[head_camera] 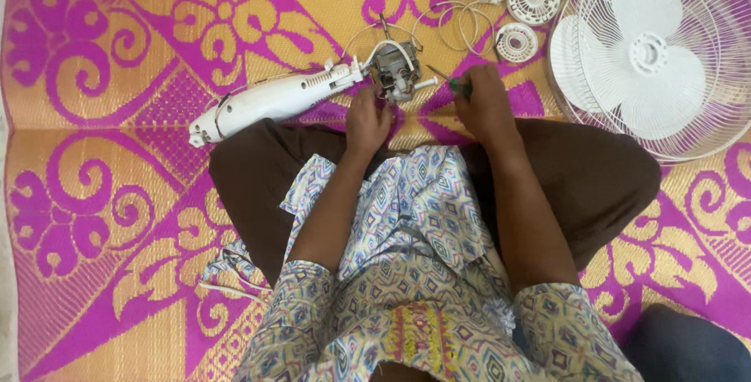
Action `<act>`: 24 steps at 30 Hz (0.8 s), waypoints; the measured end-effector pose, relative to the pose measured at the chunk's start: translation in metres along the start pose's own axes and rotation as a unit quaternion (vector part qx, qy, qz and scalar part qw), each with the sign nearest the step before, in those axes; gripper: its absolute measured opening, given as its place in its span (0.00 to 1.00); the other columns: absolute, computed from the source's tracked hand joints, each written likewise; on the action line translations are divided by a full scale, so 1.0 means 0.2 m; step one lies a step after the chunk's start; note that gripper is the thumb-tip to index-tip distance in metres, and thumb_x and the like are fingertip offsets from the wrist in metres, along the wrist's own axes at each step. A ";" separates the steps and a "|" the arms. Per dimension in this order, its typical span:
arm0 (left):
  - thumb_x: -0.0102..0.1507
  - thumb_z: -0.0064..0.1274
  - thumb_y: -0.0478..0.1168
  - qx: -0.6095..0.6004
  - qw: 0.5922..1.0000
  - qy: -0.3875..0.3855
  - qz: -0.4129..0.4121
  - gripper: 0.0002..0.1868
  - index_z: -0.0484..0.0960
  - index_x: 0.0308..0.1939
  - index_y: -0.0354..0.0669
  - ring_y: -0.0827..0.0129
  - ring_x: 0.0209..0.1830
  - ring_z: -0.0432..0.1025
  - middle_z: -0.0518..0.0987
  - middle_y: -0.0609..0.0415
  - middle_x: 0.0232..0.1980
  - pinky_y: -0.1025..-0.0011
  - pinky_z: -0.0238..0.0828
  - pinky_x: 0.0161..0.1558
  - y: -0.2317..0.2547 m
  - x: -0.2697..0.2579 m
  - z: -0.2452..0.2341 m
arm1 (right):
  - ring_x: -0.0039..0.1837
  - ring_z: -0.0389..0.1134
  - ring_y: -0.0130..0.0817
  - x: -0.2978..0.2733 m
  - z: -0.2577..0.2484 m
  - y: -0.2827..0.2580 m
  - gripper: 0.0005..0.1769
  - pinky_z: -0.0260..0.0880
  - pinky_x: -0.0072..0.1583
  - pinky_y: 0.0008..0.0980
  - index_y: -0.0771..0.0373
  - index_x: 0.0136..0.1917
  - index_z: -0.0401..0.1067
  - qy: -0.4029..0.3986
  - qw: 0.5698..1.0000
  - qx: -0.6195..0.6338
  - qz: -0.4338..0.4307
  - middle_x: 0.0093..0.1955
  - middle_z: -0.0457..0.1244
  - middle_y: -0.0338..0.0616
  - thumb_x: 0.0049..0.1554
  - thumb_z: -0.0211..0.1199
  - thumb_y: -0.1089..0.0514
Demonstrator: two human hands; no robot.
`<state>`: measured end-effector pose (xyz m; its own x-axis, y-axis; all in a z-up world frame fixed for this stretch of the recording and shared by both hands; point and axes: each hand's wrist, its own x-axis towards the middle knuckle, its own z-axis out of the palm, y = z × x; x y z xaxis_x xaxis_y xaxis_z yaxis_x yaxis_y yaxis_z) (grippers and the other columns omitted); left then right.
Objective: The person sits on a mat and uses a screwdriver to remove screws from the motor housing of a disassembled electric fan. They manipulate the internal components and wires while the fan parts remain laid out on the floor.
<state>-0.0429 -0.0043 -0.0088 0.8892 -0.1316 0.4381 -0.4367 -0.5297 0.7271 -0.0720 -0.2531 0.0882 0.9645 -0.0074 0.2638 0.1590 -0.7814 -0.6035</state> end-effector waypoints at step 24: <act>0.60 0.69 0.43 0.020 0.995 -0.079 -0.053 0.44 0.59 0.70 0.28 0.35 0.65 0.67 0.70 0.27 0.66 0.52 0.65 0.66 -0.13 0.08 0.17 | 0.54 0.67 0.55 -0.17 0.04 -0.13 0.12 0.71 0.54 0.45 0.67 0.49 0.69 0.046 0.997 0.040 -0.050 0.53 0.61 0.57 0.52 0.65 0.73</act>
<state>-0.0133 -0.0205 -0.0387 0.9421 -0.2014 0.2681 -0.3353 -0.5808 0.7418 -0.1079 -0.2269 0.0880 0.9204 0.0083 0.3909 0.2733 -0.7287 -0.6279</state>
